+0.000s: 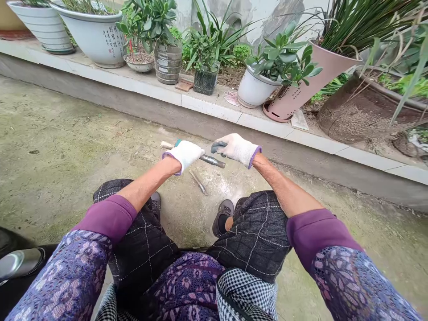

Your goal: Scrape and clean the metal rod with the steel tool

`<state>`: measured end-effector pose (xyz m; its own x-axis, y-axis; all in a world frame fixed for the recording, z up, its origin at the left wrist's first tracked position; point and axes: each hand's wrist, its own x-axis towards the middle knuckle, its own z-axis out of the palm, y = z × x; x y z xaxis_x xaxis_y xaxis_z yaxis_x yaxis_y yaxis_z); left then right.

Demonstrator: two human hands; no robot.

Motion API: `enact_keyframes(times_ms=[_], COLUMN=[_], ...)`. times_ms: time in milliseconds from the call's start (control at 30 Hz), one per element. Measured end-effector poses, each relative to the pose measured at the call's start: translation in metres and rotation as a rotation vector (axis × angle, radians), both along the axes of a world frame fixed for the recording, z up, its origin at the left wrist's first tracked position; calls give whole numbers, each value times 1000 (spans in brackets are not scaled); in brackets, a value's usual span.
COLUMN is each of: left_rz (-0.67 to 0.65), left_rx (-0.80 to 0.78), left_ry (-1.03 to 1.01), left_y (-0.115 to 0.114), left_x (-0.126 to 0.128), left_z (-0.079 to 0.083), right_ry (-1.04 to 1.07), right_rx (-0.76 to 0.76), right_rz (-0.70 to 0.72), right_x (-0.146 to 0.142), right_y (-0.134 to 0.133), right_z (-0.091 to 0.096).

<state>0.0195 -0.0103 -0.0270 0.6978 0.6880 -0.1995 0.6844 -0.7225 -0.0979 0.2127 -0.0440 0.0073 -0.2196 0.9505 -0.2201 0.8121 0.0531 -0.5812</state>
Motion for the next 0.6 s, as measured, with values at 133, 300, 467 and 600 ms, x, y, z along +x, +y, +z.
enact_keyframes(times_ms=[133,300,467,600], left_rz=[46,309,379,372], left_rx=[-204,-557,-817,-996], left_ry=[-263,-860,-1216,-1404], left_y=[2,-2,-8,-4], left_x=[3,-2,-5,-7], left_z=[3,13,26,31], right_ry=[108,269,229,189], right_rx=[-38,-78,-92,-78], right_rz=[-98,-158,-109,-93], right_x=[16,22,6,1], right_y=[3,0,-1,4], right_z=[-4,-20,-20,-19])
